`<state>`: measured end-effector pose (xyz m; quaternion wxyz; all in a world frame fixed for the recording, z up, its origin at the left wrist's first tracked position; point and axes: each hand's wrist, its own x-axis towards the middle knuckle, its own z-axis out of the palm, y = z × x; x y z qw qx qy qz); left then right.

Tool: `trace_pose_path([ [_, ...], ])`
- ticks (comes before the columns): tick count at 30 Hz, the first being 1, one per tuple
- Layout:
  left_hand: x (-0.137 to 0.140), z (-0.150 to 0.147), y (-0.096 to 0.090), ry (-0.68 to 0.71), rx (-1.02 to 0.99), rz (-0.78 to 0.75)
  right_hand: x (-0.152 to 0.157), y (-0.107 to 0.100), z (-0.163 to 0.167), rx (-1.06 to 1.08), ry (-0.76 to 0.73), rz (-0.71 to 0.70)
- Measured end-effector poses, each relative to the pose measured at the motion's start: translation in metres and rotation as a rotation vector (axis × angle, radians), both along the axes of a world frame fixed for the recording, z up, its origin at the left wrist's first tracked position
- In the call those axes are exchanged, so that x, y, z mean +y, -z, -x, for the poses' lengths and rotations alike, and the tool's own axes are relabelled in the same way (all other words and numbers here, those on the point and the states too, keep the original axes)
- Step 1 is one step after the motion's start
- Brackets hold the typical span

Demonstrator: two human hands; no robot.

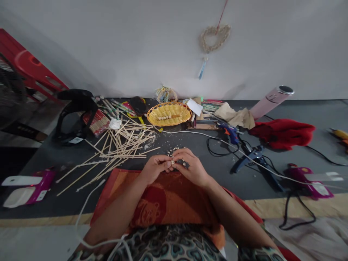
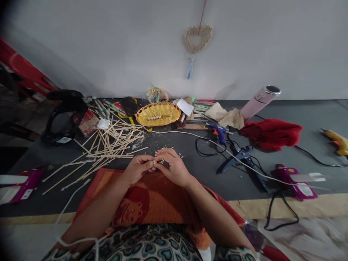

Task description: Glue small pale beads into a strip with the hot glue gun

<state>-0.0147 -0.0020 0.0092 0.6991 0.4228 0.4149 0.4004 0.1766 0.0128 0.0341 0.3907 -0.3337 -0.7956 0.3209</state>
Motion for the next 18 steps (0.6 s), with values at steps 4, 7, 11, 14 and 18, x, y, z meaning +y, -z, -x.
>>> trace_pose_path([
  [4,-0.0003,-0.001,-0.0026,-0.013,0.018,0.012,0.0001,0.0013,0.0004,0.019,-0.008,0.011],
  [7,0.0002,-0.0013,-0.0015,-0.016,0.005,0.024,0.0004,0.0032,0.0012,0.037,0.003,0.016],
  [11,0.0005,-0.0013,0.0009,-0.025,-0.022,0.033,0.0004,0.0061,0.0022,0.057,0.013,0.014],
  [14,0.0003,-0.0013,0.0018,-0.021,-0.026,0.03,0.0001,0.0063,0.0021,0.054,0.011,0.018],
  [18,0.0007,-0.001,0.0018,-0.042,-0.055,0.02,0.0004,0.0032,0.0009,0.059,0.005,0.053],
])
